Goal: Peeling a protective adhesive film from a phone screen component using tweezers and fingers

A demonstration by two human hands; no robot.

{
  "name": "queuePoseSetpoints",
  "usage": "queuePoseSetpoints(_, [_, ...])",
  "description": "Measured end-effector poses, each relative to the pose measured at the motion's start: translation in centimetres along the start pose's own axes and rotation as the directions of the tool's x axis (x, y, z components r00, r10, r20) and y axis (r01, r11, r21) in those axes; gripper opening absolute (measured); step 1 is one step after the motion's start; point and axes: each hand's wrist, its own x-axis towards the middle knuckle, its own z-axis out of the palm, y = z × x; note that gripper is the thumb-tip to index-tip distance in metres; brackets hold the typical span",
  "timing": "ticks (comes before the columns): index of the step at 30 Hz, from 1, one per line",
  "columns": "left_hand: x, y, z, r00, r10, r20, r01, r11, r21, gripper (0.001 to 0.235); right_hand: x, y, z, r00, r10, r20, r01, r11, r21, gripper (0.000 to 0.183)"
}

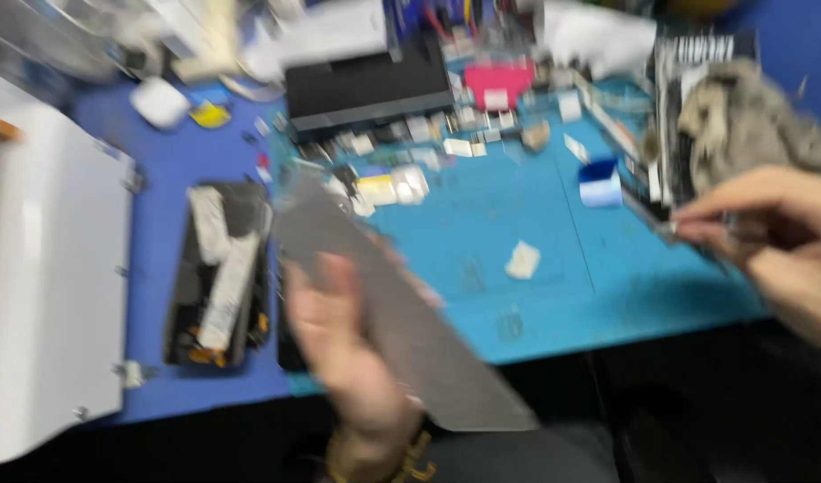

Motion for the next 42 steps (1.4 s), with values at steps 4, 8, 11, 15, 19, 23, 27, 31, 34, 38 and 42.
queuePoseSetpoints(4, [1.1, 2.3, 0.4, 0.993, 0.119, -0.015, -0.115, 0.981, 0.158, 0.032, 0.6, -2.0, 0.5, 0.976, -0.128, 0.175, 0.148, 0.983, -0.105, 0.005])
queuePoseSetpoints(8, [1.5, 0.3, -0.1, 1.0, -0.014, 0.022, 0.013, 0.999, 0.048, 0.061, 1.2, -3.5, 2.5, 0.885, -0.337, 0.321, 0.361, 0.932, -0.016, 0.011])
queuePoseSetpoints(11, [1.9, -2.1, -1.0, 0.991, -0.026, 0.13, 0.031, 0.999, -0.036, 0.049, 1.7, -5.4, 4.8, 0.875, -0.314, 0.369, 0.338, 0.941, 0.0, 0.012])
queuePoseSetpoints(15, [1.4, -2.1, 0.5, 0.98, 0.047, 0.195, -0.083, 0.98, 0.18, 0.055, 3.0, -2.7, 7.3, 0.806, -0.496, 0.322, 0.527, 0.85, -0.011, 0.024])
queuePoseSetpoints(19, [1.3, -2.2, 1.0, 0.983, -0.1, 0.154, 0.077, 0.986, 0.145, 0.051, 3.0, -1.0, 8.9, 0.857, -0.421, 0.297, 0.491, 0.842, -0.222, 0.039])
queuePoseSetpoints(23, [1.0, -3.3, 0.1, 0.961, -0.251, 0.114, 0.239, 0.965, 0.104, 0.038, 3.4, -1.7, 9.0, 0.947, -0.086, 0.31, 0.22, 0.878, -0.426, 0.05])
queuePoseSetpoints(27, [0.7, -2.1, 0.7, 0.943, -0.239, 0.232, 0.184, 0.954, 0.235, 0.032, 3.5, -0.1, 8.1, 0.938, -0.183, 0.295, 0.229, 0.965, -0.13, 0.03])
queuePoseSetpoints(31, [0.5, -1.3, 1.7, 0.877, -0.311, 0.365, 0.097, 0.86, 0.501, 0.026, 2.9, -2.1, 4.9, 0.954, -0.215, 0.21, 0.217, 0.976, 0.013, 0.017])
queuePoseSetpoints(34, [0.3, -1.5, 2.6, 0.819, -0.34, 0.461, -0.006, 0.8, 0.6, 0.022, 2.7, -3.4, 3.6, 0.994, -0.094, 0.063, 0.08, 0.978, 0.193, 0.009])
queuePoseSetpoints(38, [-0.3, -3.3, 2.5, 0.74, -0.229, 0.633, -0.296, 0.735, 0.611, 0.018, 2.0, -2.9, 2.1, 0.994, 0.024, 0.11, -0.083, 0.815, 0.574, 0.036])
queuePoseSetpoints(42, [-0.6, -3.7, 2.2, 0.713, -0.201, 0.672, -0.36, 0.718, 0.596, 0.016, 1.8, -4.9, 1.5, 0.997, -0.005, 0.076, -0.014, 0.969, 0.246, 0.022])
